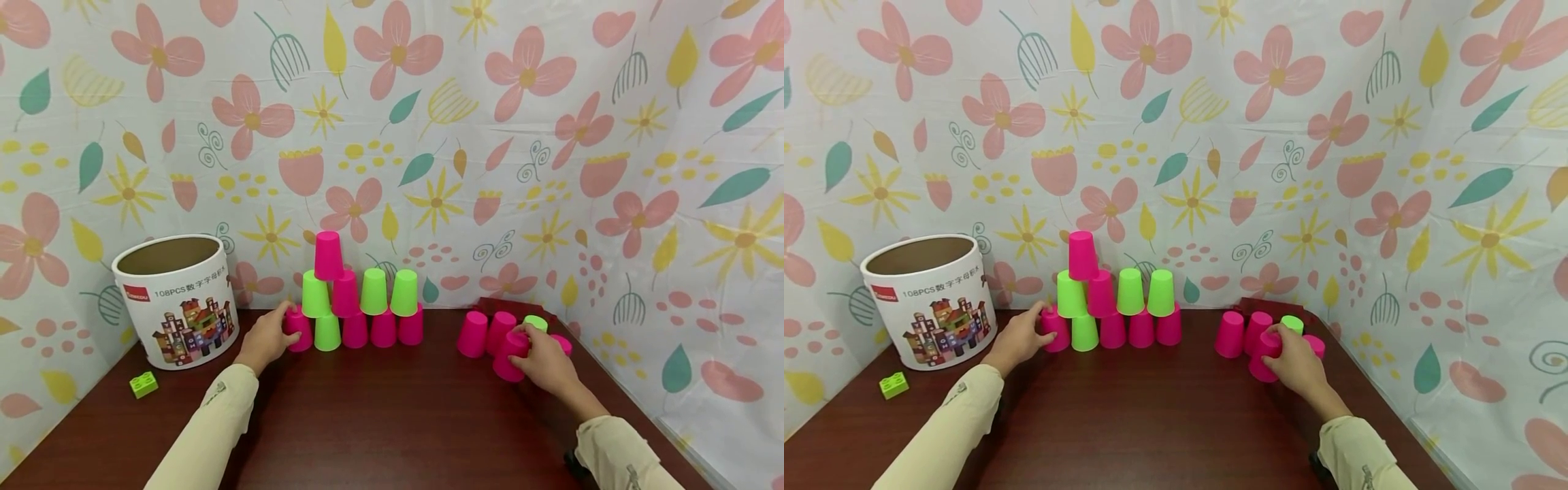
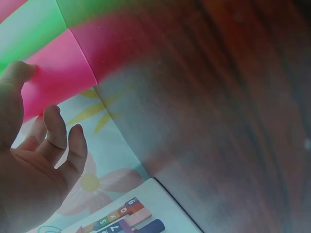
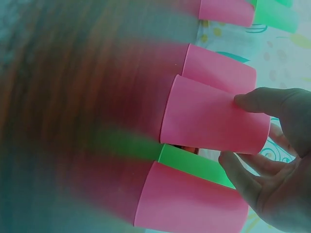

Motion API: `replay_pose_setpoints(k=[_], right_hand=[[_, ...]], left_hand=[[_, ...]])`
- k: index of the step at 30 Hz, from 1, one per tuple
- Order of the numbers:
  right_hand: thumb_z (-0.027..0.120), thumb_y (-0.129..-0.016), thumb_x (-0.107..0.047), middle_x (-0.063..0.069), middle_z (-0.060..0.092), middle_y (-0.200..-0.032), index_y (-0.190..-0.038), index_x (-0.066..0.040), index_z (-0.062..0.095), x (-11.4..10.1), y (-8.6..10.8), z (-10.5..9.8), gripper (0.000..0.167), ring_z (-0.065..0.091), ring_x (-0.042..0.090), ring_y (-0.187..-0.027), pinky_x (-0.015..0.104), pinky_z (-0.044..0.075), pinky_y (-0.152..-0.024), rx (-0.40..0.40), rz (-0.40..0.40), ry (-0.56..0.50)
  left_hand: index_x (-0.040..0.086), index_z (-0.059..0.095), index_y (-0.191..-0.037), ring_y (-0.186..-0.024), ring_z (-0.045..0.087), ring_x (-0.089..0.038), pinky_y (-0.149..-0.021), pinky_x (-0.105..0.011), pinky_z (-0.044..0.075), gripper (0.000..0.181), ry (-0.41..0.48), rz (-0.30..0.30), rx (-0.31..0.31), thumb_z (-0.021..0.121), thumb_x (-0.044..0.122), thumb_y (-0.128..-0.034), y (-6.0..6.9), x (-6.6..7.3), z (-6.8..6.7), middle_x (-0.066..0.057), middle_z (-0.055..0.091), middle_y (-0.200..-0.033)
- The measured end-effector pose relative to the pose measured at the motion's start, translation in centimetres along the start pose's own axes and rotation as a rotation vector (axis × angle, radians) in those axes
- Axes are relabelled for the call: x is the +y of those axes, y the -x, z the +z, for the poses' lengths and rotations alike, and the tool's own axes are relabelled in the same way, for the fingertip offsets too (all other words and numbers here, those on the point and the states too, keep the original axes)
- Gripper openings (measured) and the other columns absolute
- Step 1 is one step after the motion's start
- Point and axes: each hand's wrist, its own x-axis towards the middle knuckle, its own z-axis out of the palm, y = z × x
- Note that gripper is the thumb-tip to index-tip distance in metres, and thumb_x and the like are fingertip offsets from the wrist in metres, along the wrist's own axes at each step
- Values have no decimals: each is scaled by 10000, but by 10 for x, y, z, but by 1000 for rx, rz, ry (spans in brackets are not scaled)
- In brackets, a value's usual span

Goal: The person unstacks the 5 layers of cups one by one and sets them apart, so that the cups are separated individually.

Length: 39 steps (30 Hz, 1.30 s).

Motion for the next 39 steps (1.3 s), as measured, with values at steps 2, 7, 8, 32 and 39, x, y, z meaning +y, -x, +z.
replay_pose_setpoints(k=[2,7,8,32,39], right_hand=[[822,-784,-131,92,654,-936,-1246,-15,539,-2,-1,-1,555,545,178,-697,336,455,-566,0,6,12],[802,-803,-219,100,616,-960,-1280,-52,555,-10,-1,-8,563,521,190,-698,344,422,-513,33,46,80],[797,-807,-230,120,615,-992,-1280,-56,560,-13,-1,-9,558,527,202,-710,357,429,-513,48,46,90],[798,-852,-256,118,648,-1260,-1310,-102,594,-89,-34,10,525,622,365,-1106,509,515,-831,134,-142,-343],[793,-852,-142,141,631,-1290,-1298,-84,596,-120,-54,26,492,633,358,-1102,518,526,-873,134,-200,-492]], left_hand=[[189,445,-1300,-1012,629,-347,-754,-538,523,543,-1,-2,1,776,254,-874,0,0,0,-189,628,-1219],[196,444,-1292,-1003,627,-333,-750,-529,519,541,-1,-8,-7,778,257,-872,-1,0,0,-176,629,-1208],[197,445,-1291,-1003,627,-331,-750,-527,519,539,-1,-8,-7,778,258,-872,-1,0,0,-174,631,-1205],[218,439,-1299,-1043,624,-331,-787,-540,519,540,1,-22,0,773,262,-877,-2,-2,3,-163,627,-1228],[209,450,-1274,-1027,634,-332,-751,-519,517,523,-10,4,25,780,249,-870,-2,-3,5,-157,642,-1186]])
